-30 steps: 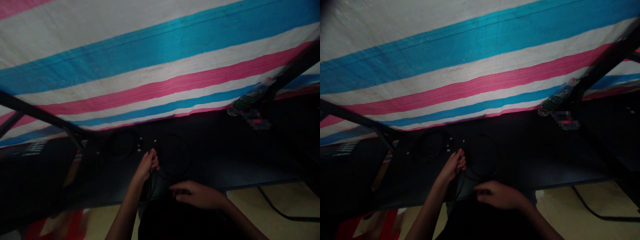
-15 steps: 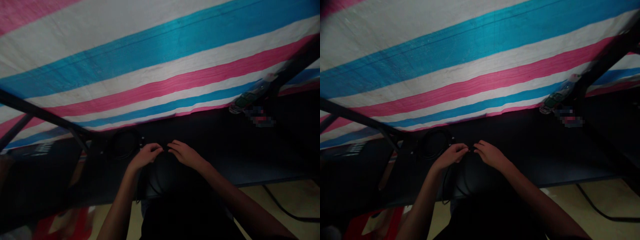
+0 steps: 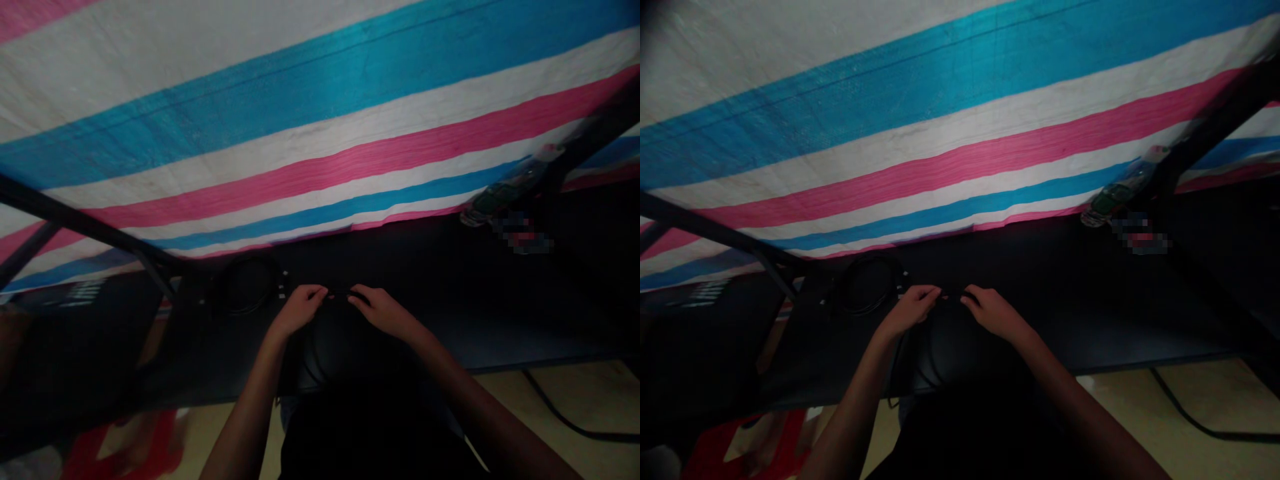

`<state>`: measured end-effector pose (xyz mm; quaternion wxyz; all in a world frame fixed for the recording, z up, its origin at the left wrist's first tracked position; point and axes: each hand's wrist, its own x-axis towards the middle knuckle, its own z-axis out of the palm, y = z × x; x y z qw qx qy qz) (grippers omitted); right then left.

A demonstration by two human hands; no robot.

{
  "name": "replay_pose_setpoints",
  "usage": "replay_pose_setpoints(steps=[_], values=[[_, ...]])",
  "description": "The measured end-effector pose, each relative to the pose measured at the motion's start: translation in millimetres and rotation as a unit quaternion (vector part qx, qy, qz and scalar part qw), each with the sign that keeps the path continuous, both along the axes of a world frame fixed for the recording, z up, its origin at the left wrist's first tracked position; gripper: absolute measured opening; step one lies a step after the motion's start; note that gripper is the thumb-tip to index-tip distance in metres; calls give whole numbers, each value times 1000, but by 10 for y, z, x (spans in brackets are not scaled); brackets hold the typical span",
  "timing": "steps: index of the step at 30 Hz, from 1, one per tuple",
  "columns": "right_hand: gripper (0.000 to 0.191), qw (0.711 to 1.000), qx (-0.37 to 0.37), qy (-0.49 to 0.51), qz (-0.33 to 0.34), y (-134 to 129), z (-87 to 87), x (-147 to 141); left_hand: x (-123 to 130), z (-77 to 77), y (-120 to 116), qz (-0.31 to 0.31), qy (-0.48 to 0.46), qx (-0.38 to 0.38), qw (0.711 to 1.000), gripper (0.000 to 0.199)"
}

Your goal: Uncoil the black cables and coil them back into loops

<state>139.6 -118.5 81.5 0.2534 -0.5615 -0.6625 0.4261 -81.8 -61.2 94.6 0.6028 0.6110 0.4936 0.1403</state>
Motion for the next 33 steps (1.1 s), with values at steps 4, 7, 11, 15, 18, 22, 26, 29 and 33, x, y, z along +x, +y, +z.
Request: replay_pose_setpoints(steps=[4, 7, 11, 15, 18, 22, 26, 29, 33], values=[[22, 998, 27, 47, -41, 133, 38, 64, 11, 94, 61, 5, -71, -59, 996, 49], [23, 981, 24, 96, -166, 195, -24, 224, -79, 50, 16, 38, -159, -132, 978, 52], [29, 914, -66, 234, -325, 148, -170, 361, -175, -175, -102, 120, -205, -150, 960, 54], [33, 921, -127, 246, -272, 11, -306, 295, -164, -393, -149, 170, -168, -115, 964, 54], [29, 960, -126, 133, -213, -25, -353, 244, -144, -425, -106, 142, -122, -114, 976, 49], [27, 985, -25, 6, -169, 79, -288, 222, -88, -356, 1, 82, -93, -135, 983, 44], [45, 993, 59, -67, -82, 231, -158, 171, 8, -297, 108, 84, -65, -124, 987, 43], [37, 989, 84, -94, -72, 299, -112, 110, 35, -265, 163, 88, -73, -122, 986, 44], [27, 991, 77, -64, -86, 320, -180, 23, 24, -251, 191, 94, -86, -85, 988, 44]])
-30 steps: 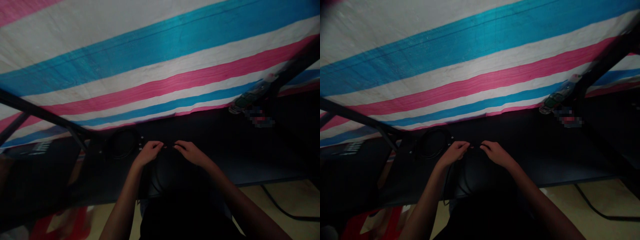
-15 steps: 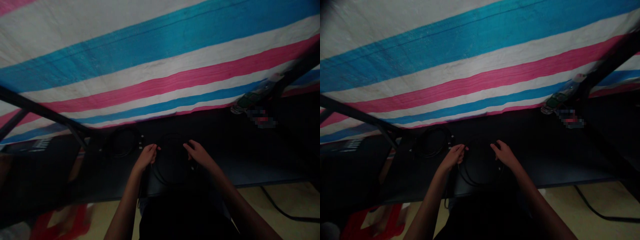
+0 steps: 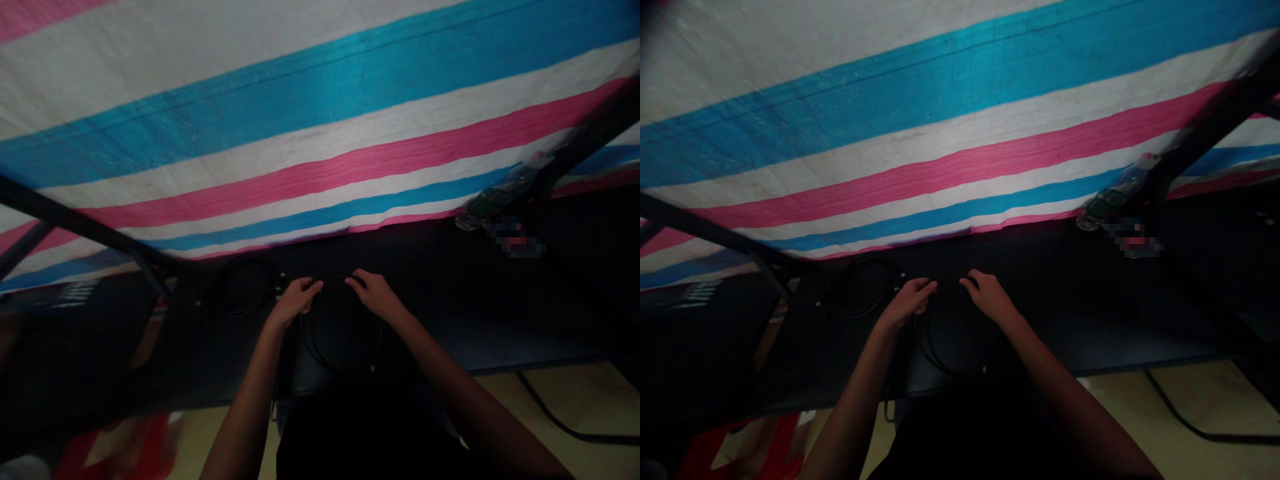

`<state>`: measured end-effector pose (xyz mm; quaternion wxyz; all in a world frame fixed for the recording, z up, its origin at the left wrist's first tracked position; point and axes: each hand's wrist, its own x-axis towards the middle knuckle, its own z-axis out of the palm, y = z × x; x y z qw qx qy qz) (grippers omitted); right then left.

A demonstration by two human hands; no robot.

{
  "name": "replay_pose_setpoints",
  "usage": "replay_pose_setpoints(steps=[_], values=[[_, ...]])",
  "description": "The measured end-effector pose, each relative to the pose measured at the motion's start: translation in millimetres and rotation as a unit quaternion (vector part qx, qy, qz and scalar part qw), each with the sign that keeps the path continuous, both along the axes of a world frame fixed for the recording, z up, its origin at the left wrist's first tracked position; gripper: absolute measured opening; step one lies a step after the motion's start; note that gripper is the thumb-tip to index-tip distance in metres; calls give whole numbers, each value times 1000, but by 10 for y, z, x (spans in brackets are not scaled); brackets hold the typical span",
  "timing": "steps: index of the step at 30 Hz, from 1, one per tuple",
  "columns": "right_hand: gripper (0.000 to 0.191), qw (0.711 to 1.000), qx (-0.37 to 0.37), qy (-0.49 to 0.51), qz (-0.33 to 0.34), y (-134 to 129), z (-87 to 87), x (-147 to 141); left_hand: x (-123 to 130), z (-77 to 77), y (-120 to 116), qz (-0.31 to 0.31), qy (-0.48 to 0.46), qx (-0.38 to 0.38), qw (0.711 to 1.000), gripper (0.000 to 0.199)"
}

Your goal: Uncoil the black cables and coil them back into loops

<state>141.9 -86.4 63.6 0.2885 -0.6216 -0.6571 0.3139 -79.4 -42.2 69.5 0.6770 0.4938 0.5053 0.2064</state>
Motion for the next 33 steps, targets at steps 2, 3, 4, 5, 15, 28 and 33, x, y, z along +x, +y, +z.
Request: replay_pose_setpoints(steps=[2, 3, 4, 5, 15, 28, 33], values=[[27, 999, 6, 44, -3, 7, -75, -11, -5, -14, -7, 28, -26, 11, 999, 44], [26, 998, 17, 62, -14, 15, -115, 2, -9, -25, -17, 42, -47, 8, 998, 45], [27, 996, 30, 75, -36, 28, -155, 30, -15, -39, -33, 49, -68, 3, 996, 47], [28, 993, 43, 82, -70, 44, -192, 73, -25, -54, -56, 49, -85, -2, 995, 51], [44, 952, -7, 99, -289, -106, -464, 398, -123, -259, -271, 110, -122, -11, 986, 56], [42, 989, 44, -139, -13, 167, -218, 59, 189, -265, 135, 13, 34, 121, 992, 39], [29, 992, 38, -109, -58, 244, -372, 123, 80, -358, 109, -21, 135, 240, 961, 41]])
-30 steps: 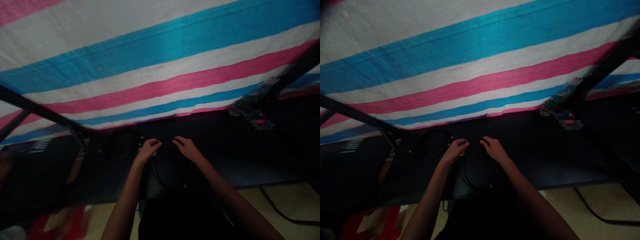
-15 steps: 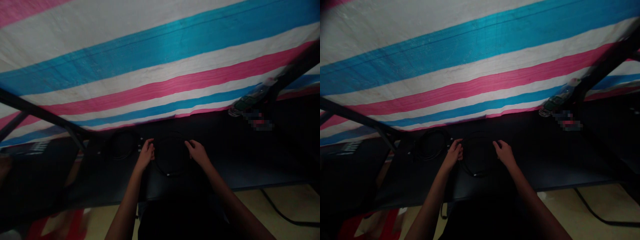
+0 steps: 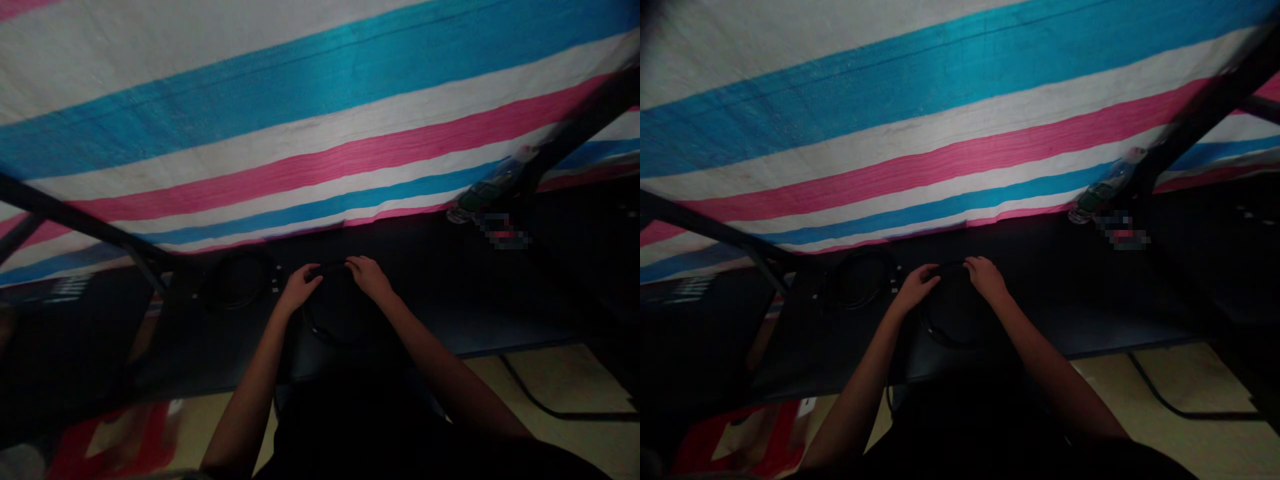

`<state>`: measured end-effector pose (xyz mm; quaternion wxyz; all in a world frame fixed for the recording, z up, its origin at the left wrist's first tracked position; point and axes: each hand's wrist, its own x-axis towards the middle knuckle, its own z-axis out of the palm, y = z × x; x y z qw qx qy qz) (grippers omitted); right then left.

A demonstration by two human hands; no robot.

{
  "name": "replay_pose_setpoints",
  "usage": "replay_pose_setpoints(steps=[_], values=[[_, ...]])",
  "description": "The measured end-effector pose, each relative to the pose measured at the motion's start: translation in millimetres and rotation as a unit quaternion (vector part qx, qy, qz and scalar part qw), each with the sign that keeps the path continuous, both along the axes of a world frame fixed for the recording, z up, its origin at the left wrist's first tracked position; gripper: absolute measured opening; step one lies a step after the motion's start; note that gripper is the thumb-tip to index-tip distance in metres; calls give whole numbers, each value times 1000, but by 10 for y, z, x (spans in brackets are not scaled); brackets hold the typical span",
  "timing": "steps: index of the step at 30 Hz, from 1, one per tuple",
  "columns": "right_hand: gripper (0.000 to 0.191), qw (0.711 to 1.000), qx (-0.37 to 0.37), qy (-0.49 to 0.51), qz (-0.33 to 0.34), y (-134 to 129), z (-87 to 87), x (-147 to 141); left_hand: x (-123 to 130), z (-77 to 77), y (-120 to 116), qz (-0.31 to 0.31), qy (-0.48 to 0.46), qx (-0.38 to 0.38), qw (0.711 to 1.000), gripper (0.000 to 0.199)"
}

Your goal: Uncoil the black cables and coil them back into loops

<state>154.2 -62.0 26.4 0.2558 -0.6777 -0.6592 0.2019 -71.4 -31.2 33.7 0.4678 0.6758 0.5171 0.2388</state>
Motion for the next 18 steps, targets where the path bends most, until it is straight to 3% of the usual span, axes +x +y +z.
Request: replay_pose_setpoints(steps=[4, 8, 13, 18], values=[[33, 990, 21, 8, -136, -139, -131, 283, -272, -64, -215, 3, 31, 30, 999, 39], [38, 973, 26, -12, -228, -341, -124, 519, -457, -47, -456, 69, 87, 73, 991, 33], [37, 971, 8, -92, -222, -517, -90, 585, -293, 40, -658, 71, 124, 54, 988, 33], [34, 973, -18, -133, -188, -626, -105, 543, 46, 84, -660, 98, 228, 61, 967, 45]])
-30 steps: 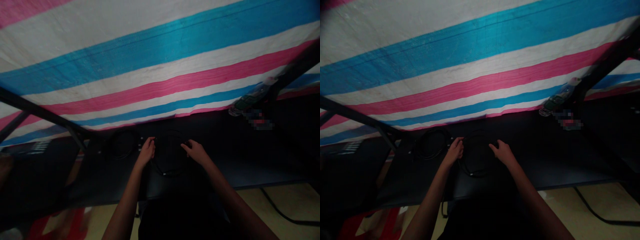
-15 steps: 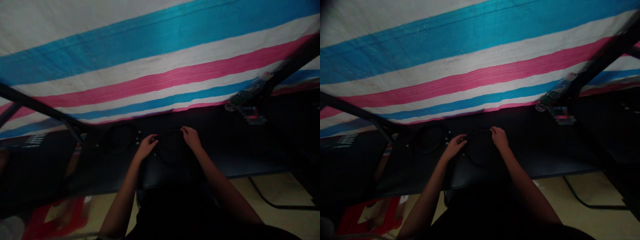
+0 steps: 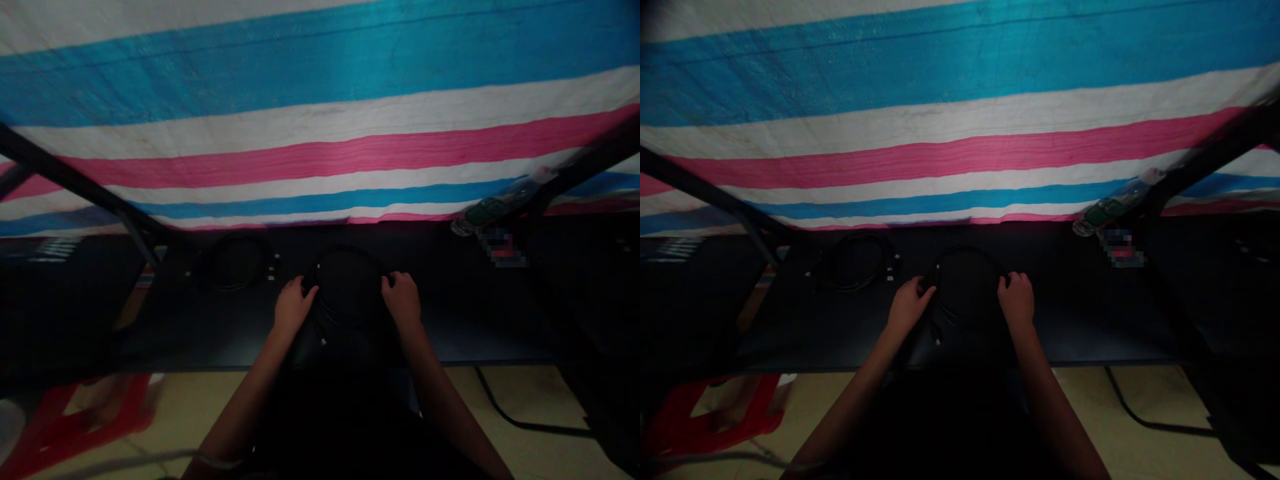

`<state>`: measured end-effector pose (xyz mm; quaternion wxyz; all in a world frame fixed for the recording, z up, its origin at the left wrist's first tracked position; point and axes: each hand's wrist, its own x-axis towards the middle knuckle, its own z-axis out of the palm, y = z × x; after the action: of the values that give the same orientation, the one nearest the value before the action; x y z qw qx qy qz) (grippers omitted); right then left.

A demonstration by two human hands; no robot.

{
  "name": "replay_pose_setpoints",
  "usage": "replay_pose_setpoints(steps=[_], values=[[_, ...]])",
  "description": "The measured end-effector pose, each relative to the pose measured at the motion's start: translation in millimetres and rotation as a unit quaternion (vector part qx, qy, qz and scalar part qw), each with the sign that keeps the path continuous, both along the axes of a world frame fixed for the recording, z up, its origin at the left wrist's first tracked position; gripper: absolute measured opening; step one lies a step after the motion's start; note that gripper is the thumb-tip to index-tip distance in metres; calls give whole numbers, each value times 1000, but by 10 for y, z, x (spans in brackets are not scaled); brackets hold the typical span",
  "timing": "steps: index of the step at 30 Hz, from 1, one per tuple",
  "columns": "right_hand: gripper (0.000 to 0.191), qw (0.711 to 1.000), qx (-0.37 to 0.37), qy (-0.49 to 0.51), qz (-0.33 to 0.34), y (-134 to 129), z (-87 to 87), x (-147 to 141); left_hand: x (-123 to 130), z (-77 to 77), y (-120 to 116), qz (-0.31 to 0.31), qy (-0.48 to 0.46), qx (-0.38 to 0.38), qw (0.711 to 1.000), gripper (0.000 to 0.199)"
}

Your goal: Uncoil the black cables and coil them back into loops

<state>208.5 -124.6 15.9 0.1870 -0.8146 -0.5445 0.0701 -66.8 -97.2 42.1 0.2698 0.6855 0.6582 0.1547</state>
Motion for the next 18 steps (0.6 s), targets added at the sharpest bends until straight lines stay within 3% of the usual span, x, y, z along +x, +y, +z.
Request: replay_pose_setpoints(steps=[6, 9, 14, 18], values=[[52, 999, 35, -5, 26, 172, 96, -114, 126, 21, 108, -5, 38, -41, 998, 31], [46, 989, 53, 23, 136, 376, 189, -303, 168, 3, 141, -28, 39, -18, 999, 22], [36, 925, 38, 20, 379, 569, 239, -730, 226, -36, 217, -82, 25, 9, 996, 15], [19, 918, 25, -2, 395, 585, 188, -837, 184, -59, 248, -99, 9, 27, 995, 19]])
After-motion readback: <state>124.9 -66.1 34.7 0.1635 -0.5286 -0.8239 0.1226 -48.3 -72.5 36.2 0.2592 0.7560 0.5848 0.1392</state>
